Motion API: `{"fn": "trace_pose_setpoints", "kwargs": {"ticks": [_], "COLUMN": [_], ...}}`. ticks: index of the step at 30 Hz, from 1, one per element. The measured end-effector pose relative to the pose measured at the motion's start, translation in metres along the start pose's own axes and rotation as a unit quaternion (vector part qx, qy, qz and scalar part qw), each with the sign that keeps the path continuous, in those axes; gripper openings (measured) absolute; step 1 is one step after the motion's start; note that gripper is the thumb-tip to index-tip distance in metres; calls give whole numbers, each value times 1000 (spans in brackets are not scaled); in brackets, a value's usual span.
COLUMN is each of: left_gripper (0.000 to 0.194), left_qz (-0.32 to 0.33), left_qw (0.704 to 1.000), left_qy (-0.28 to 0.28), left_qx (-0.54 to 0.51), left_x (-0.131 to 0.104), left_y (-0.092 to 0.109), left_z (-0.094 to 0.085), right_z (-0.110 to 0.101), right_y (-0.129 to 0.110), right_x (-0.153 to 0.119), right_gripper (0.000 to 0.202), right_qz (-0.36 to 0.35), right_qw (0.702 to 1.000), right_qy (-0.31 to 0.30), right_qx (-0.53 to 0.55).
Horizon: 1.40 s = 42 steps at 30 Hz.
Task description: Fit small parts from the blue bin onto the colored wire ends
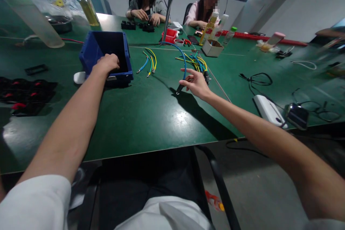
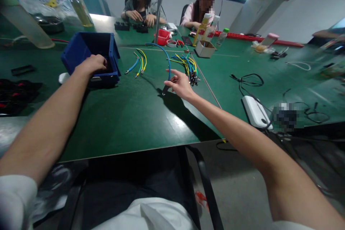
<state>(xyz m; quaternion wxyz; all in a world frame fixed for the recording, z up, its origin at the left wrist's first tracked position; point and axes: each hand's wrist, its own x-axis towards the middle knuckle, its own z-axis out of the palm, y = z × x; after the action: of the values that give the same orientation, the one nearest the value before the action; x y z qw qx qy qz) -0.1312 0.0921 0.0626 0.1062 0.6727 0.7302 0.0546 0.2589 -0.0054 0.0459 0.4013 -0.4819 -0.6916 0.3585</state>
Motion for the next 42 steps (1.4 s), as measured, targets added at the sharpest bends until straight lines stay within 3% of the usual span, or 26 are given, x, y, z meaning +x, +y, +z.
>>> {"fn": "trace_pose_setpoints", "kwargs": {"ticks": [3, 12, 16, 23, 30, 37, 42], "left_gripper": [39, 46, 45, 41, 39, 41, 49], "left_qz": [-51, -37, -33, -31, -30, -34, -27], "left_qw": [998, 997, 997, 994, 994, 992, 992], "left_qy": [-5, 23, 40, 49, 98, 122, 124], "left_qx": [42, 67, 57, 92, 38, 15, -17], "left_x": [-6, 4, 7, -2, -2, -4, -8], "left_y": [8, 4, 3, 7, 9, 10, 12], "left_z": [-3, 6, 9, 7, 5, 5, 1], "right_z": [-20, -66, -66, -71, -62, -65, -80], "right_y": [-9, -31, -35, -42, -25, -22, -18], "right_x": [8, 35, 49, 82, 112, 122, 126], "right_gripper": [63, 55, 48, 46, 41, 41, 47], "right_qz": [-6, 48, 79, 83, 74, 81, 91], "right_qw": [999, 989, 983, 974, 979, 975, 953], "right_qy": [-18, -73, -106, -91, -66, -89, -78], "right_qx": [-43, -123, -124, -188, -181, -189, -280]}}
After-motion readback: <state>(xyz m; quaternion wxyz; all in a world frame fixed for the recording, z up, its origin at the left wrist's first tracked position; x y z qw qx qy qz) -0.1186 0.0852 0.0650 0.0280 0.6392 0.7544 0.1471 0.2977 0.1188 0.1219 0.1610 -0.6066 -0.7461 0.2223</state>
